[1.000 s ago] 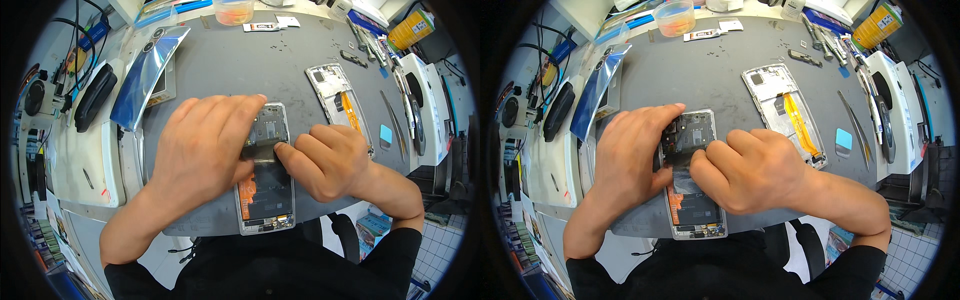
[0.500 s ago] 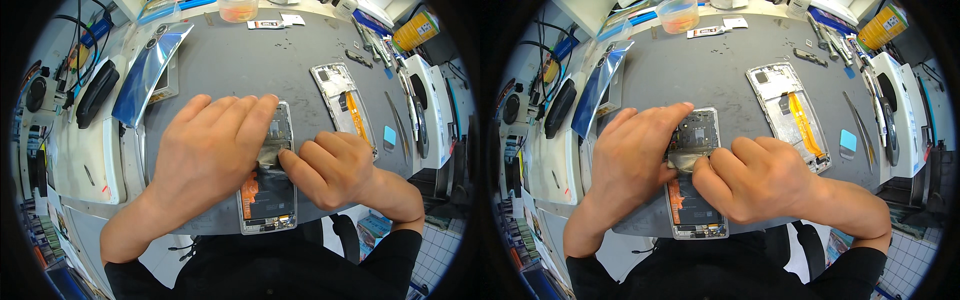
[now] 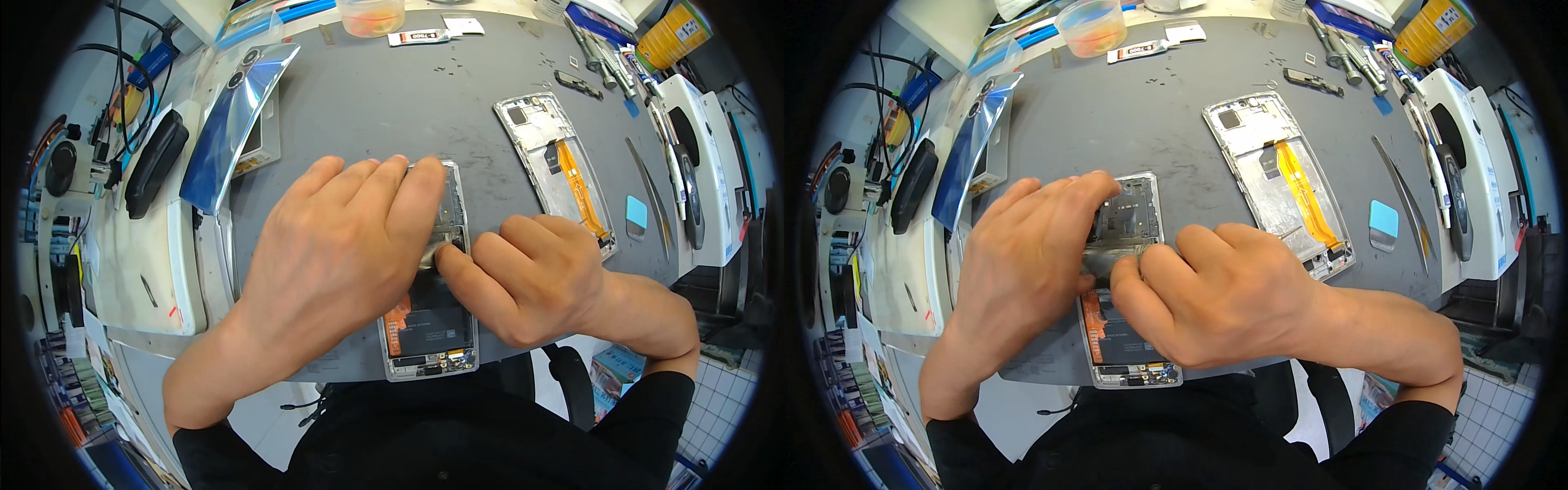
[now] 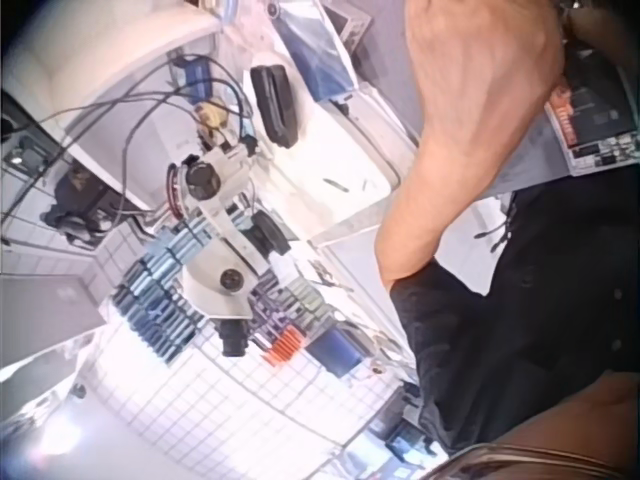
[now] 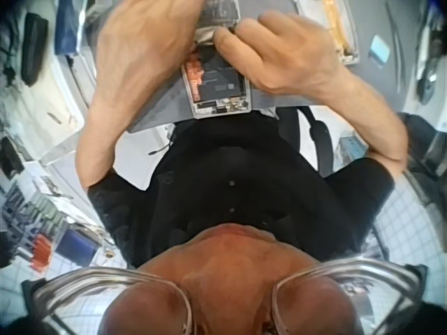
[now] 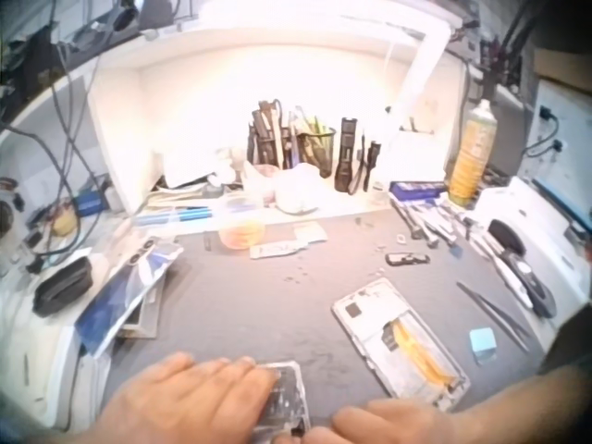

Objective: The person repairs a disassembled smartphone on a workbench. They use a screwdriver to remove screws from a metal bracket, lift the bracket to expose internal components, and then reposition and secure the bracket back in place.

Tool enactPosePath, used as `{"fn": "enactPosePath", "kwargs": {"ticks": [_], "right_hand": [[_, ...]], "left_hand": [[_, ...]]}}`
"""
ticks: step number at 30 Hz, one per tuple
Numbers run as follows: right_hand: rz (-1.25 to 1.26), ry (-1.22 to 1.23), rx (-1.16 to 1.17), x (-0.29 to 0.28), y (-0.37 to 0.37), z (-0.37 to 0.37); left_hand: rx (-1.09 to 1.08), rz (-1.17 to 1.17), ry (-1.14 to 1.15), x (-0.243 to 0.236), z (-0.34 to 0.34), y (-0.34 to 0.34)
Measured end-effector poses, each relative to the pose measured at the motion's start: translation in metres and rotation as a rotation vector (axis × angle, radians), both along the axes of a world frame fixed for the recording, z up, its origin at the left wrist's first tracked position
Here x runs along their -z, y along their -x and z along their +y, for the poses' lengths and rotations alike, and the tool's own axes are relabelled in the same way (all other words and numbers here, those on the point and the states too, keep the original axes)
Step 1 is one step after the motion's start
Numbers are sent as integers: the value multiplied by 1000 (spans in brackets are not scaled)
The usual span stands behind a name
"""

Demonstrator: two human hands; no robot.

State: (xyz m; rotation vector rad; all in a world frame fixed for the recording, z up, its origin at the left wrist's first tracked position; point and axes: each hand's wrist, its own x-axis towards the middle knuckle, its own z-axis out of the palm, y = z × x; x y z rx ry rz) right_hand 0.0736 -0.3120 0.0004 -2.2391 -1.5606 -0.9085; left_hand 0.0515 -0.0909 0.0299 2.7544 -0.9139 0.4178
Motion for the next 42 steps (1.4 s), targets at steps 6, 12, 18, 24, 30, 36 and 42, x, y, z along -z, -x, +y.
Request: {"fn": "enactPosePath", "kwargs": {"ticks": [6,12,18,24,30,36,42], "right_hand": [[-25,51,27,0,0,-2],[-45,94,73,1,0,-1],[-53,107,101,-1,-1,2],[-67,61,95,0,-4,5],[-30,35,85,2,-5,7],[45,64,77,-2,-3,4],[67,71,71,-1,-5,2]], "left_hand": [[24,-34,16,5,0,0],[39,-52,16,6,2,-1],[33,-76,5,8,3,-2],[44,-35,26,5,3,-3],[56,-17,34,2,5,-5],[86,-59,97,3,7,-11],[16,35,155,3,11,-8]]}}
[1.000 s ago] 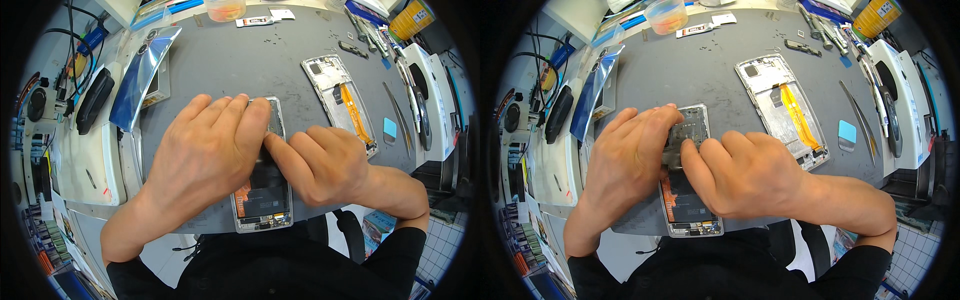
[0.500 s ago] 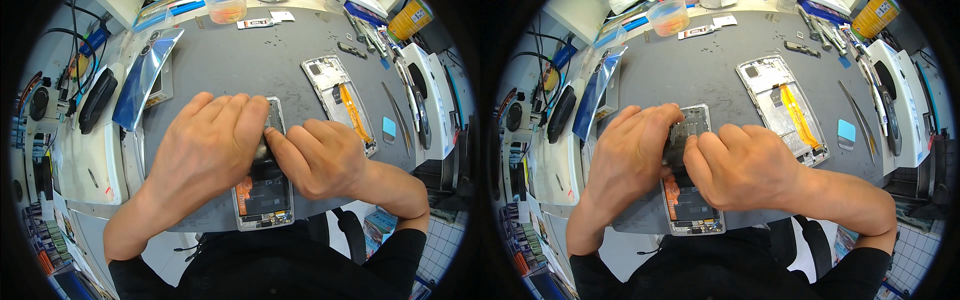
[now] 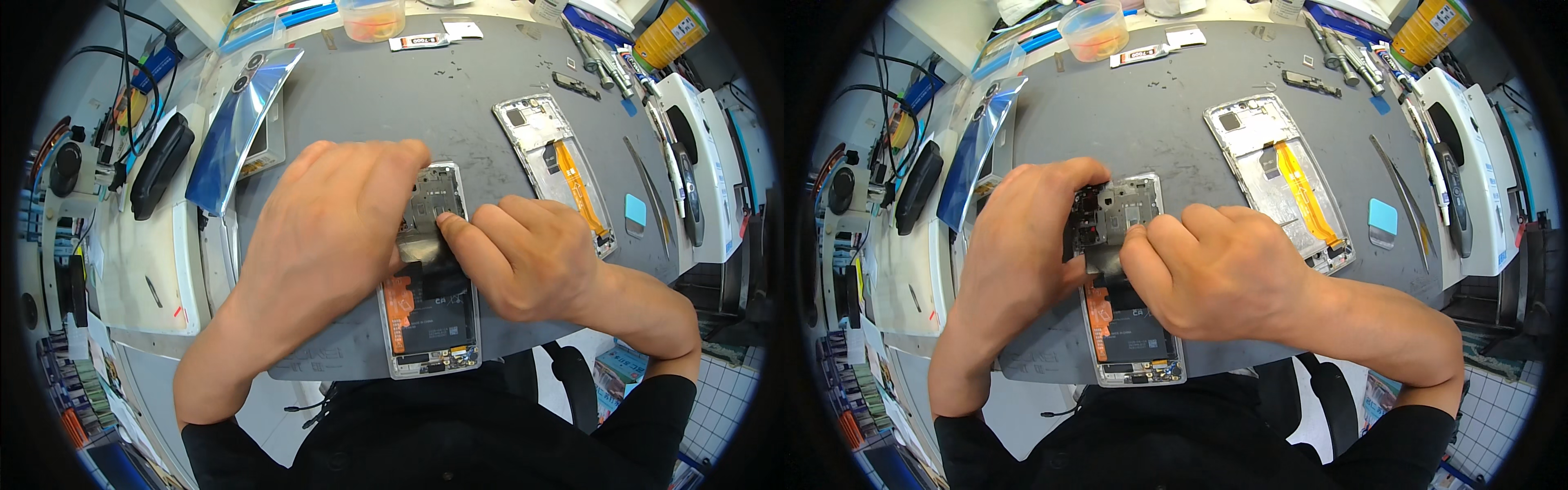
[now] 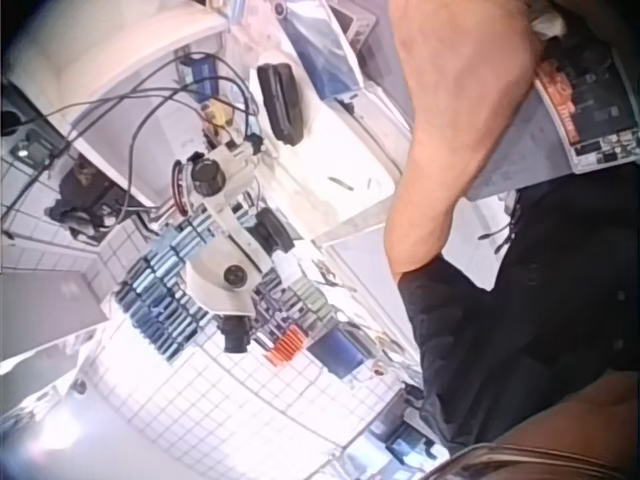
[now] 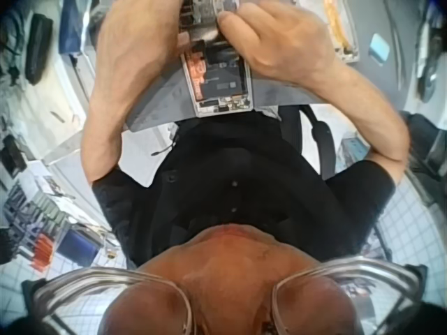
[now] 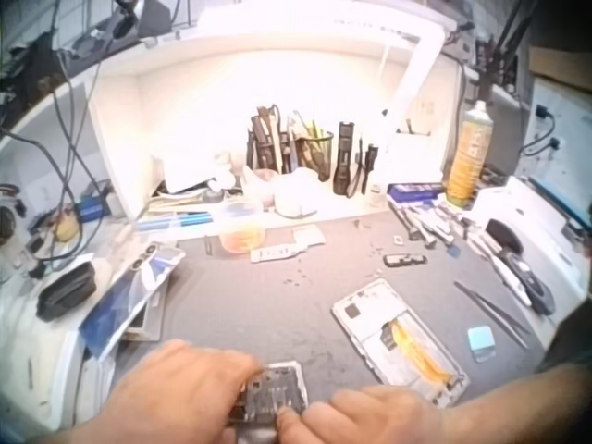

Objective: The person repairs a disassembled smartphone on a workbench. They use a screwdriver to remove screws from a metal bracket, lift the bracket to expose internal components, and then reposition and secure the bracket back in place.

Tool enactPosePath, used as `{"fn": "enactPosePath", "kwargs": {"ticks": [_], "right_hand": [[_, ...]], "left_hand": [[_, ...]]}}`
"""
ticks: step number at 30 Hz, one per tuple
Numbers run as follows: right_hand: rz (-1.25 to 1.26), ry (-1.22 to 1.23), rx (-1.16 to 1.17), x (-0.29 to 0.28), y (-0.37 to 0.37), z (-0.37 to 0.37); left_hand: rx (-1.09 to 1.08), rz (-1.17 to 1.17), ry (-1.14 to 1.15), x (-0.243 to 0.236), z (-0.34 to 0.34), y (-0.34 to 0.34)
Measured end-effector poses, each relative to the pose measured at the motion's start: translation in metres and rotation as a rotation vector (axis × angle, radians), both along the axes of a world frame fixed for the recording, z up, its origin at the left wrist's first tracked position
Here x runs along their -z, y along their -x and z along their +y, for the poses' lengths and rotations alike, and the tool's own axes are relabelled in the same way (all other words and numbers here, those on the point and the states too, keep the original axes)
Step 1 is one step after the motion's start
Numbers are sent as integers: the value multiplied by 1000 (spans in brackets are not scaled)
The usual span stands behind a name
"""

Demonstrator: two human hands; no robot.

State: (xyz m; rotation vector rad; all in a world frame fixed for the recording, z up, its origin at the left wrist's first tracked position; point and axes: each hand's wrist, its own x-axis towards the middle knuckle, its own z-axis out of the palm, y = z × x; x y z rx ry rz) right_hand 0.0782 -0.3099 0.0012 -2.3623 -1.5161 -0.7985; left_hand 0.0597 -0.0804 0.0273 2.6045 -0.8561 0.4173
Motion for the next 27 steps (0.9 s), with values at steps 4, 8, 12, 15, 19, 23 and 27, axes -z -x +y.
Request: {"fn": "enactPosePath", "kwargs": {"ticks": [4,8,12,15,19,23,27], "right_hand": [[11,7,18,-2,1,-3],[19,25,9,-2,0,-7],[88,-4,-35,-2,2,-10],[96,13,-69,-1,2,-12],[116,21,-81,-1,1,-12],[120,33,-88,-6,2,-13],[270,3,-187,-20,-3,-19]], "left_hand": [[-10,34,32,-2,0,-1],[-5,53,73,-1,-1,-2],[-27,119,113,-1,2,-1],[-21,144,156,3,1,-4],[-26,186,150,-3,4,-4],[-23,171,147,-2,8,-5],[-56,211,208,-9,13,-4]]}}
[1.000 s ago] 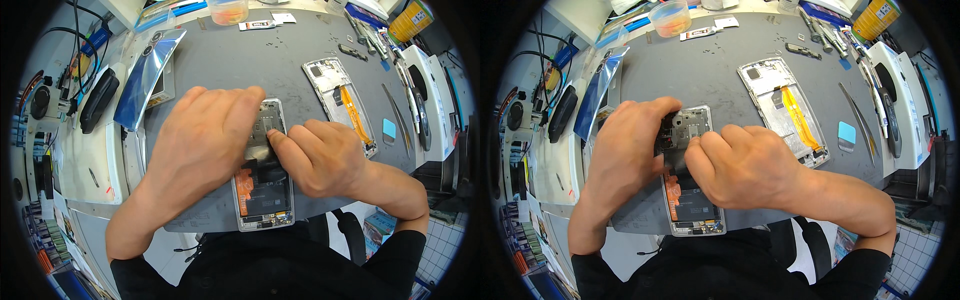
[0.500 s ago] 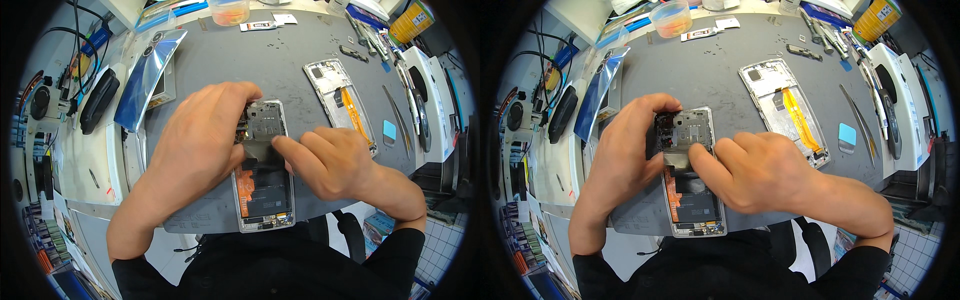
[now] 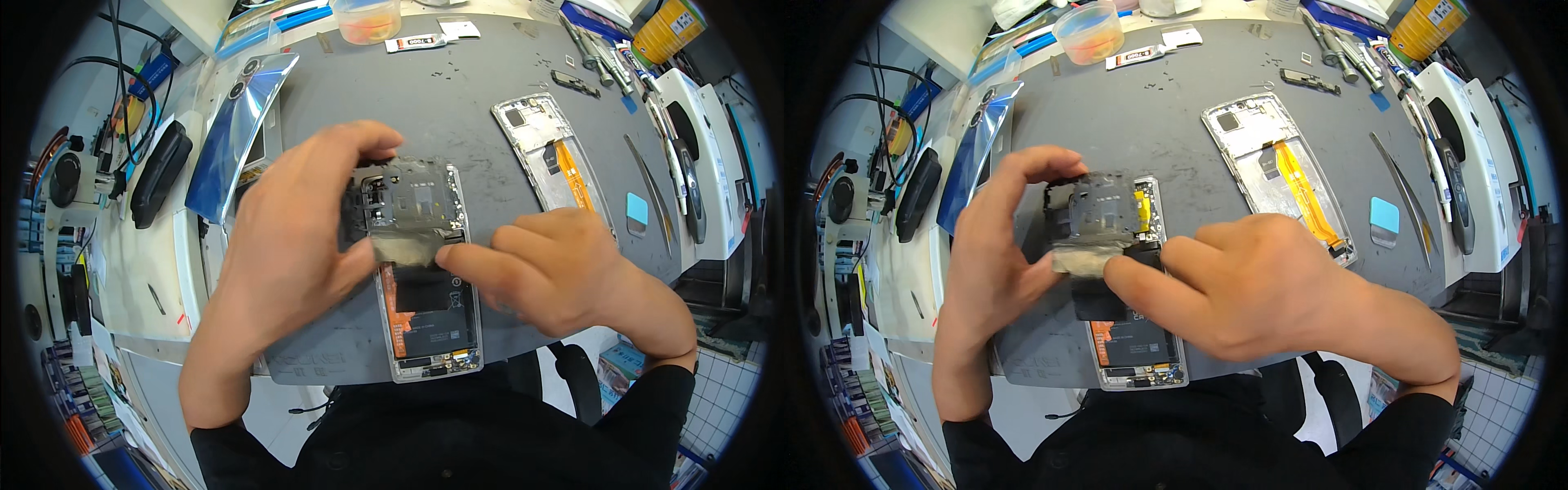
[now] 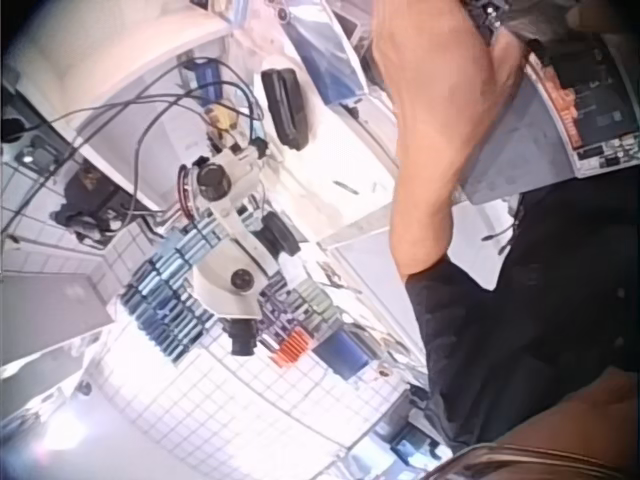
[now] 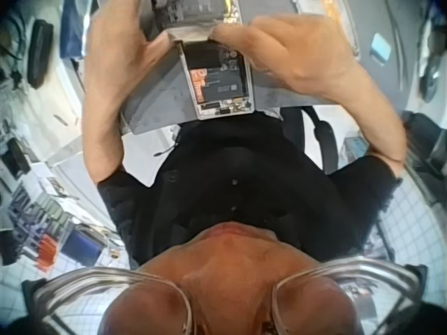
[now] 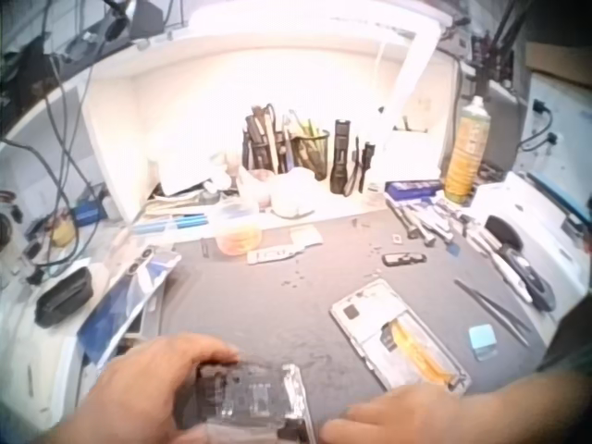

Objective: The person repairs a disassembled smartphone on a workbench. They use a screwdriver to remove screws from a metal bracket, lift the bracket to expose internal components, and then reposition and secure the bracket back in place.

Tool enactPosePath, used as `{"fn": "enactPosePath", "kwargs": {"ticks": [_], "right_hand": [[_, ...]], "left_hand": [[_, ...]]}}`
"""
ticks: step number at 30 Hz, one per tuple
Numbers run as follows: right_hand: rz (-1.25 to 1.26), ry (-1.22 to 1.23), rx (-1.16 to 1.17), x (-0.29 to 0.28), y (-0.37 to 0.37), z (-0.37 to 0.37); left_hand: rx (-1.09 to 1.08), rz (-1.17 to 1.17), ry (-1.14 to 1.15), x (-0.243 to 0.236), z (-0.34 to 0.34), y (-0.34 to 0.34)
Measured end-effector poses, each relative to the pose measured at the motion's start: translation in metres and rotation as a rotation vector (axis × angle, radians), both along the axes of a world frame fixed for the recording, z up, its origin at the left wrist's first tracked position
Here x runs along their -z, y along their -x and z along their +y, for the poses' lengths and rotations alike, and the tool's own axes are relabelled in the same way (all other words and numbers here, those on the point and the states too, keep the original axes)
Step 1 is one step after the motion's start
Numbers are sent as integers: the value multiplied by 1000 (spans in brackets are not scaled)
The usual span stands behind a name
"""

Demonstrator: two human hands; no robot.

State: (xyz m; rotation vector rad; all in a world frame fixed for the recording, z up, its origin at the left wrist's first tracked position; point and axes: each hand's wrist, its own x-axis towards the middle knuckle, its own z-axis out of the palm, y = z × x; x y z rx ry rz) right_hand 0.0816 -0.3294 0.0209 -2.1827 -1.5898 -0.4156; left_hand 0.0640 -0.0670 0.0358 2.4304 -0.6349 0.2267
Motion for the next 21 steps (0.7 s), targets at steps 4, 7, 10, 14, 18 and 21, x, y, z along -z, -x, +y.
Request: {"fn": "enactPosePath", "kwargs": {"ticks": [4,7,10,14,18,21], "right_hand": [[275,9,28,-25,-6,-15],[424,-272,149,-28,-11,-26],[416,-312,216,-35,-34,-32],[461,-224,257,-34,-40,-34],[424,-261,228,-28,-38,-26],[451,-238,226,-28,-38,-25]], "left_hand": [[-53,35,106,-3,9,1],[-55,25,116,-1,12,-1],[-50,33,115,1,10,-1],[-12,28,99,7,4,0],[36,-7,65,14,0,-2],[28,6,29,15,-1,-1]]}}
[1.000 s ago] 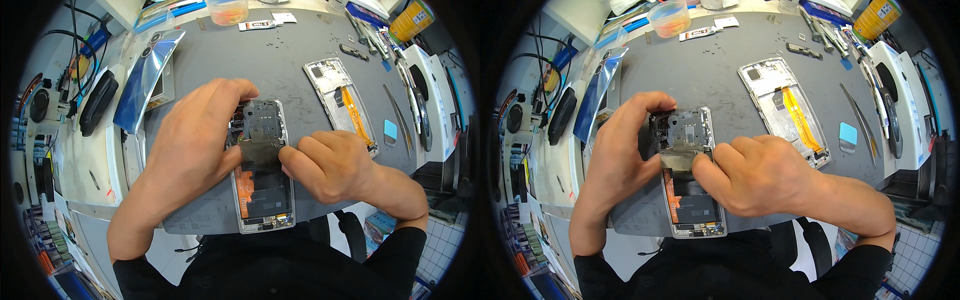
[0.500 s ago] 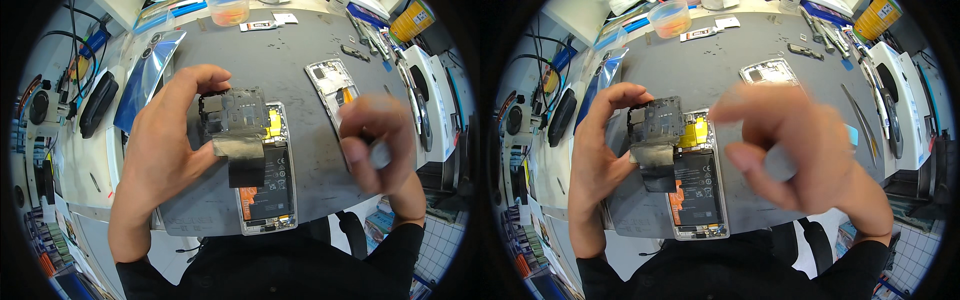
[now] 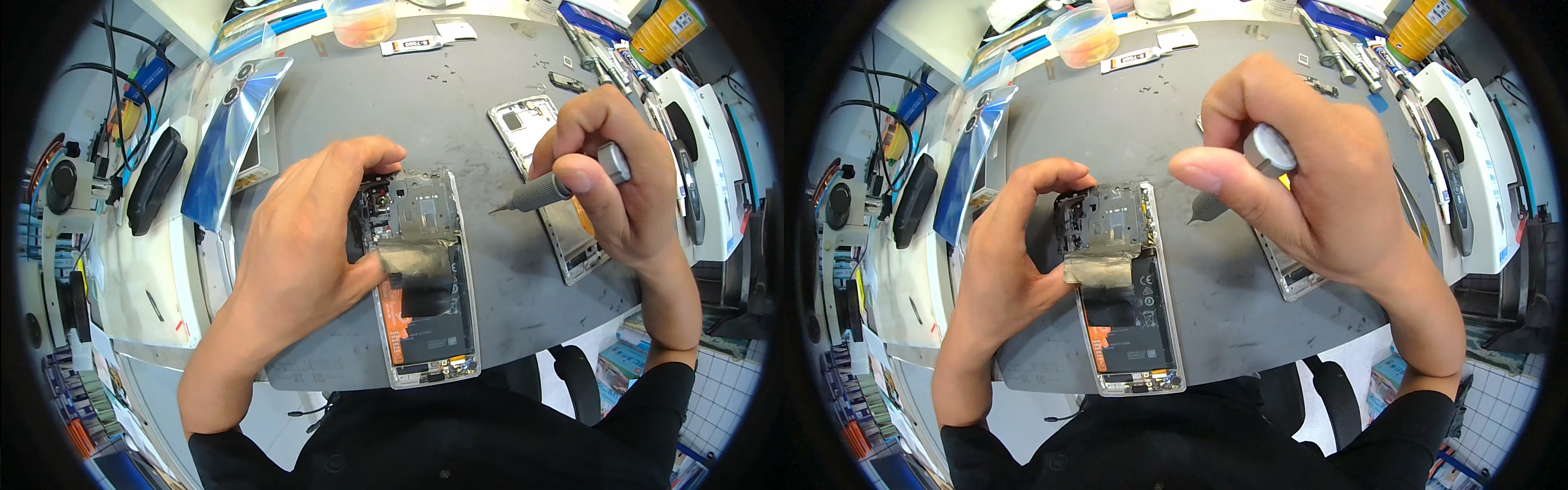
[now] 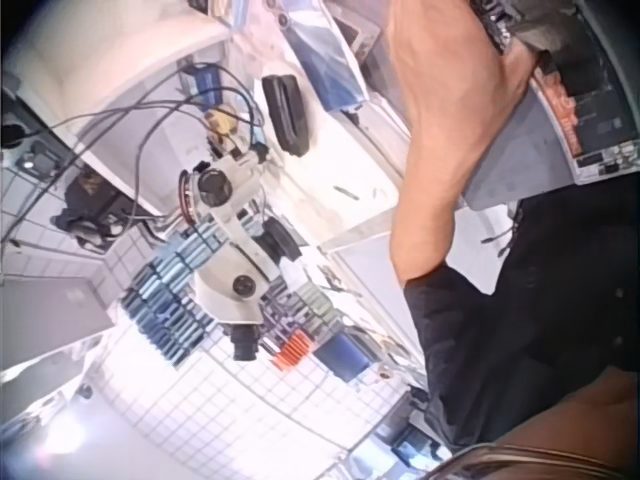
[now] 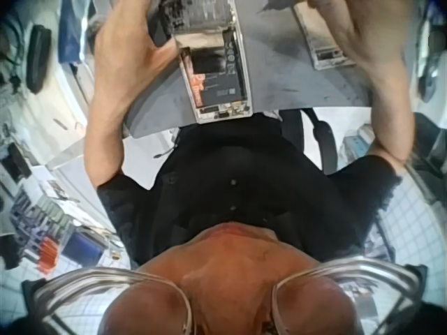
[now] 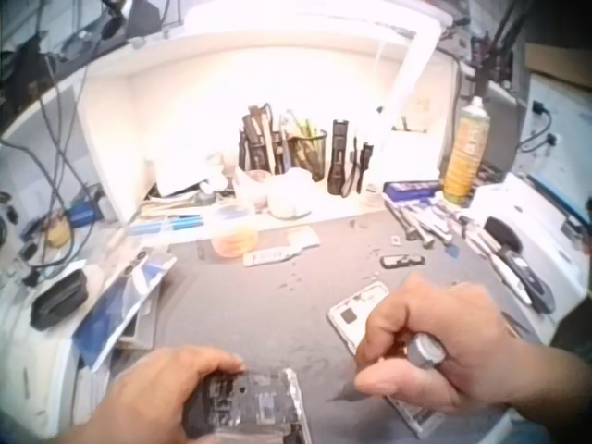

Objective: The person repairs a disassembled smartphone on a workbench. They use a screwdriver to remove screws from a metal bracket, lift the bracket to expose internal components, and then reposition and secure the bracket back in place.

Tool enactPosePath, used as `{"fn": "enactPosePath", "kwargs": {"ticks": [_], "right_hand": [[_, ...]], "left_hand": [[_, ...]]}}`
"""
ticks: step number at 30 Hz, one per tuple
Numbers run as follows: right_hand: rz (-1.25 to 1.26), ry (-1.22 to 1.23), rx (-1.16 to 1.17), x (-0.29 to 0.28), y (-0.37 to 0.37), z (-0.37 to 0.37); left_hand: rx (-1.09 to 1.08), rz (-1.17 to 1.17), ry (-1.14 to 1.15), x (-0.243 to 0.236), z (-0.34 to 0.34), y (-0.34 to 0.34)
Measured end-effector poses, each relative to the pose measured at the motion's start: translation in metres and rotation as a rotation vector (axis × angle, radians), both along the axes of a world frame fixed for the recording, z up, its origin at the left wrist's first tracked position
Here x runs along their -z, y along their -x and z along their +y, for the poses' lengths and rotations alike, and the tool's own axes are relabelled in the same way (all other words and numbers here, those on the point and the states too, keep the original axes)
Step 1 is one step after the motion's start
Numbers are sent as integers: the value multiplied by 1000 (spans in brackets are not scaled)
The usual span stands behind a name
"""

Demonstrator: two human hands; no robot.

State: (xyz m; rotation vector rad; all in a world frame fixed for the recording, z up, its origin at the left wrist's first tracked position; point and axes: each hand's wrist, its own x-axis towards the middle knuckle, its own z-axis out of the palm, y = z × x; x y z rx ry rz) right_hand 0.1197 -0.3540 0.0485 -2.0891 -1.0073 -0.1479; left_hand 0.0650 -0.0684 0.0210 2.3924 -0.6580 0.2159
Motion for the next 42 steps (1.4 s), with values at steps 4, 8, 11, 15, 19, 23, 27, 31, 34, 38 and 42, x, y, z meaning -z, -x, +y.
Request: {"fn": "enactPosePath", "kwargs": {"ticks": [4,8,11,15,19,23,27,31,34,38,42], "right_hand": [[15,61,-9,-4,1,-3],[-101,79,0,0,1,-1],[-130,128,-7,-2,6,3],[-69,125,-22,-8,4,3],[-131,14,-112,-4,-11,20],[-112,16,-166,3,-17,32],[-113,55,-185,8,-17,40],[-64,56,-151,5,-15,41],[-67,63,-143,4,-15,41],[-160,41,-122,6,-13,45],[-529,285,-104,-7,-8,51]], "left_hand": [[2,2,-12,-1,-3,-1],[-29,21,-17,-3,-1,-1],[-131,18,85,-17,8,-5],[-216,20,101,-21,17,-6],[-254,20,83,-21,21,-5],[-274,10,21,-27,33,-6],[-281,13,7,-25,38,-6],[-285,-16,21,-25,39,-5],[-290,-12,25,-27,38,-6],[-290,-34,15,-26,39,-6],[-297,-35,18,-25,39,-5]]}}
